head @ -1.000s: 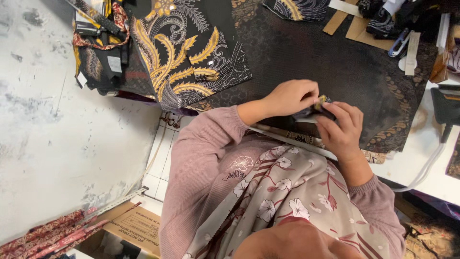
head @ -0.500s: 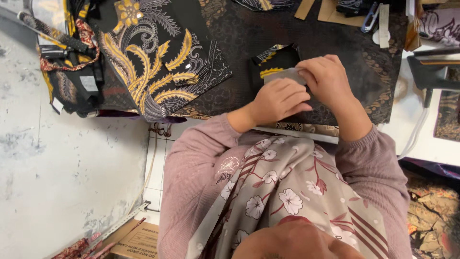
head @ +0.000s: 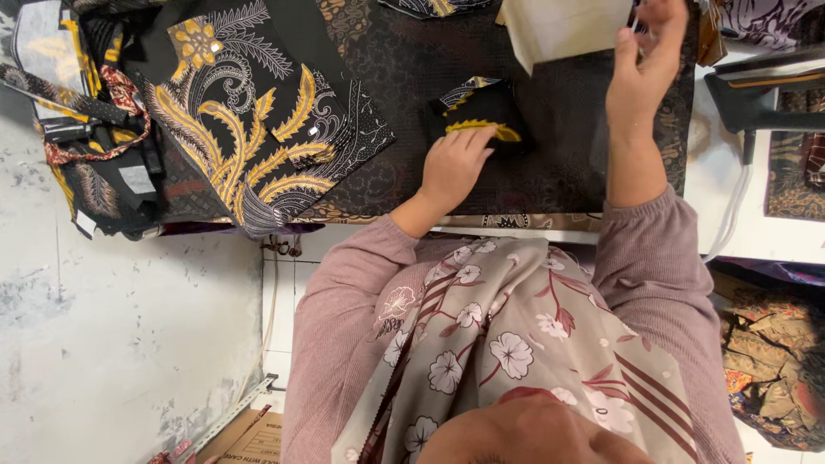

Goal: The person irons small pieces of patterned fabric on a work table. She places a white pressing cloth over each piece, uses an iron to press it, then removes the cloth and sets the piece aside. She repeats this process for several pieces.

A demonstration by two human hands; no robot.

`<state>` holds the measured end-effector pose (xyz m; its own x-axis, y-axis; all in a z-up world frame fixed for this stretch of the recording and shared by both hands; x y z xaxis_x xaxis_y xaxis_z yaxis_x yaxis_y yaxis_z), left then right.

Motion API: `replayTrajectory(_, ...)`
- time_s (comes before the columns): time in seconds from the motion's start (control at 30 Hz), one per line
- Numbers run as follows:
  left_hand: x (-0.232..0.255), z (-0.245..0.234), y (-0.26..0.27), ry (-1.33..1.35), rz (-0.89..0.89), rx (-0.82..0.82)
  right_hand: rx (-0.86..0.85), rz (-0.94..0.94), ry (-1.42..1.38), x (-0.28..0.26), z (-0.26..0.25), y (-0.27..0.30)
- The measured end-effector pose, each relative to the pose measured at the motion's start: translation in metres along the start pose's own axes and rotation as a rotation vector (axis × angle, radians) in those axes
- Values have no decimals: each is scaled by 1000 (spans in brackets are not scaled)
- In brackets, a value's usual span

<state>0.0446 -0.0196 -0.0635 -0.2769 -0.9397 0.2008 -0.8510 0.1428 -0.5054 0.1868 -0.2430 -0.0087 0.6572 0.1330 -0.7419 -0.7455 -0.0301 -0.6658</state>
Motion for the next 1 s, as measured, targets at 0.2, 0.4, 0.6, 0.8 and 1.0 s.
replayTrajectory(0.2,-32,-8,-5,-102,-149,-63,-204,112,571,-30,12,39)
replayTrajectory(0.4,-67,-22,16,-215,-347,-104,-480,39,958,-17,74,106)
replayTrajectory(0.6,-56,-8,21,-193,-292,-101,-540,11,998,-9,86,110)
replayTrajectory(0.8,-58,1,23,-68,-327,-123,-644,15,884,-20,96,111)
replayTrajectory(1.0,-60,-2,22,18,-390,-126,-667,87,747,-28,91,104)
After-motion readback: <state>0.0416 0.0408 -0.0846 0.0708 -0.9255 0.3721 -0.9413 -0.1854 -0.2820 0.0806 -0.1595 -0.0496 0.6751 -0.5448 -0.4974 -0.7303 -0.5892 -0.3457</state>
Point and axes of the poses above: each hand's wrist, its own y-axis away from the middle knuckle, its own z-axis out of the palm, x = y × z, the point moved 9 cm from there along -y, towards the middle knuckle, and after that the axes turned 15 degrees about -y, right-handed, at the moved point
